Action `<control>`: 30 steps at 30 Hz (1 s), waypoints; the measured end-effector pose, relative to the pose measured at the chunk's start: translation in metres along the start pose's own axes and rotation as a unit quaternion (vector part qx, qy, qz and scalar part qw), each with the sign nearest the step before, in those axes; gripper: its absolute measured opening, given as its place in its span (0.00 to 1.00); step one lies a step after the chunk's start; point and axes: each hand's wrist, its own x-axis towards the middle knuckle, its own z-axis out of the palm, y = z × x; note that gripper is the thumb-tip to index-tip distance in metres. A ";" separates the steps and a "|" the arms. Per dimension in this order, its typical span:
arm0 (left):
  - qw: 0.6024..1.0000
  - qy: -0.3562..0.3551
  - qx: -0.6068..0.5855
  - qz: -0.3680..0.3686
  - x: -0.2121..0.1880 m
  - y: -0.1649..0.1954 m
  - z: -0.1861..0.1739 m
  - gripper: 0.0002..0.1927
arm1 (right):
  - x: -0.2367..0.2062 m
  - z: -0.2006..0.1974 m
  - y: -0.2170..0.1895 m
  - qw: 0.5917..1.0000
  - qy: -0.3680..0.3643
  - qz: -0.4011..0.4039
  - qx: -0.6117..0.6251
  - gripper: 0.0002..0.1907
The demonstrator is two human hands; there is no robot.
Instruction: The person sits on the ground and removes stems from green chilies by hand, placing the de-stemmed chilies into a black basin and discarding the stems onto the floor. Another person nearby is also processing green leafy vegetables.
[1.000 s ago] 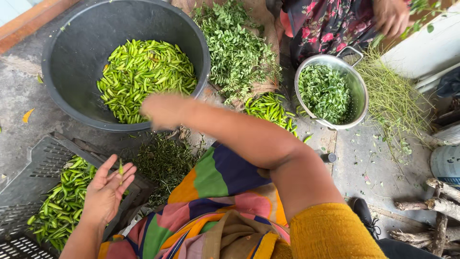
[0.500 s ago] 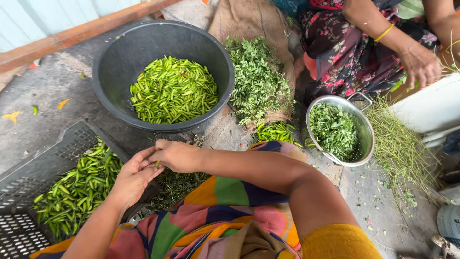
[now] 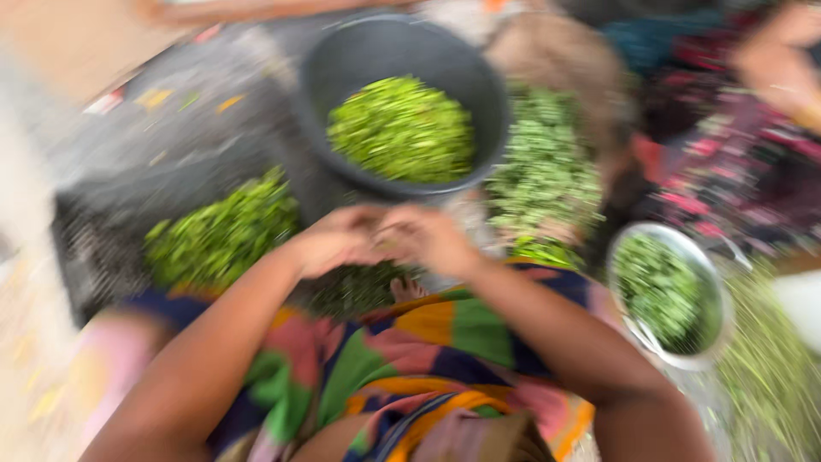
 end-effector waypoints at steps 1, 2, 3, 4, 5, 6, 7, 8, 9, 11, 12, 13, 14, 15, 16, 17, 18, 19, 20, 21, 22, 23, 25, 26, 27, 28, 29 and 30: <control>0.999 0.051 0.005 0.008 0.003 0.003 -0.001 0.33 | -0.004 -0.008 -0.002 0.947 0.010 0.284 0.149 0.07; 0.996 0.086 0.011 0.025 0.002 0.009 -0.006 0.32 | -0.004 -0.016 -0.004 0.975 -0.004 0.093 0.203 0.12; 0.990 0.135 0.030 0.033 0.000 0.014 -0.013 0.31 | -0.007 -0.026 -0.007 0.987 0.031 0.135 0.077 0.06; 0.981 0.181 0.054 0.044 -0.002 0.022 -0.022 0.29 | -0.006 -0.033 -0.008 0.988 0.072 0.139 0.005 0.04; 0.973 0.217 0.051 0.061 -0.006 0.031 -0.031 0.27 | 0.000 -0.041 -0.008 0.987 0.089 0.127 -0.042 0.02; 0.964 0.252 0.048 0.077 -0.013 0.036 -0.042 0.25 | 0.003 -0.048 -0.008 0.982 0.100 0.157 -0.028 0.02; 0.953 0.288 0.044 0.088 -0.022 0.037 -0.051 0.24 | 0.009 -0.053 -0.006 0.983 0.104 0.146 -0.045 0.02; 0.941 0.320 0.043 0.099 -0.030 0.040 -0.059 0.23 | 0.015 -0.058 -0.004 0.982 0.112 0.136 -0.063 0.02; 0.929 0.350 0.044 0.111 -0.038 0.043 -0.070 0.23 | 0.021 -0.061 0.000 0.987 0.109 0.113 -0.020 0.01; 0.904 0.404 0.065 0.122 -0.054 0.045 -0.088 0.22 | 0.029 -0.061 0.009 0.988 0.097 0.117 0.027 0.01; 0.892 0.429 0.073 0.123 -0.061 0.041 -0.093 0.22 | 0.031 -0.060 0.014 0.985 0.086 0.145 0.030 0.02; 0.884 0.451 0.091 0.083 -0.068 0.038 -0.100 0.21 | 0.034 -0.059 0.020 0.982 0.079 0.170 0.034 0.03; 0.874 0.470 0.111 0.044 -0.074 0.039 -0.110 0.21 | 0.037 -0.056 0.026 0.979 0.052 0.196 0.005 0.02; 0.863 0.488 0.129 0.004 -0.078 0.038 -0.119 0.20 | 0.040 -0.051 0.033 0.974 0.023 0.222 -0.027 0.02; 0.851 0.485 0.198 -0.046 -0.081 0.038 -0.128 0.17 | 0.044 -0.049 0.039 0.966 -0.010 0.250 -0.060 0.02; 0.834 0.475 0.262 -0.099 -0.084 0.038 -0.138 0.15 | 0.051 -0.051 0.045 0.972 -0.007 0.212 -0.097 0.02; 0.813 0.459 0.325 -0.153 -0.085 0.036 -0.148 0.17 | 0.058 -0.054 0.051 0.976 -0.002 0.175 -0.132 0.01; 0.773 0.466 0.396 -0.169 -0.083 0.034 -0.157 0.15 | 0.066 -0.059 0.057 0.977 0.005 0.135 -0.165 0.01; 0.726 0.470 0.466 -0.184 -0.079 0.032 -0.165 0.14 | 0.075 -0.070 0.061 0.968 0.023 0.098 -0.229 0.02; 0.676 0.468 0.533 -0.199 -0.077 0.027 -0.171 0.13 | 0.083 -0.085 0.065 0.954 0.041 0.059 -0.291 0.03; 0.682 0.491 0.497 -0.218 -0.076 0.018 -0.175 0.13 | 0.094 -0.096 0.071 0.938 0.069 0.048 -0.336 0.02; 0.686 0.513 0.460 -0.236 -0.074 0.008 -0.179 0.13 | 0.105 -0.105 0.078 0.920 0.097 0.035 -0.379 0.03; 0.696 0.501 0.427 -0.285 -0.070 -0.011 -0.187 0.16 | 0.116 -0.116 0.092 0.885 0.092 -0.086 -0.449 0.01; 0.705 0.465 0.430 -0.318 -0.069 -0.022 -0.191 0.17 | 0.119 -0.116 0.101 0.883 0.074 -0.103 -0.453 0.01; 0.711 0.429 0.433 -0.350 -0.069 -0.031 -0.197 0.19 | 0.121 -0.115 0.110 0.880 0.056 -0.121 -0.455 0.02; 0.704 0.371 0.467 -0.384 -0.069 -0.042 -0.203 0.17 | 0.119 -0.106 0.121 0.897 0.022 -0.095 -0.431 0.04; 0.695 0.309 0.499 -0.415 -0.069 -0.052 -0.207 0.16 | 0.114 -0.091 0.135 0.921 -0.002 -0.058 -0.384 0.03; 0.680 0.246 0.531 -0.442 -0.070 -0.060 -0.215 0.17 | 0.108 -0.076 0.149 0.941 -0.023 -0.019 -0.338 0.03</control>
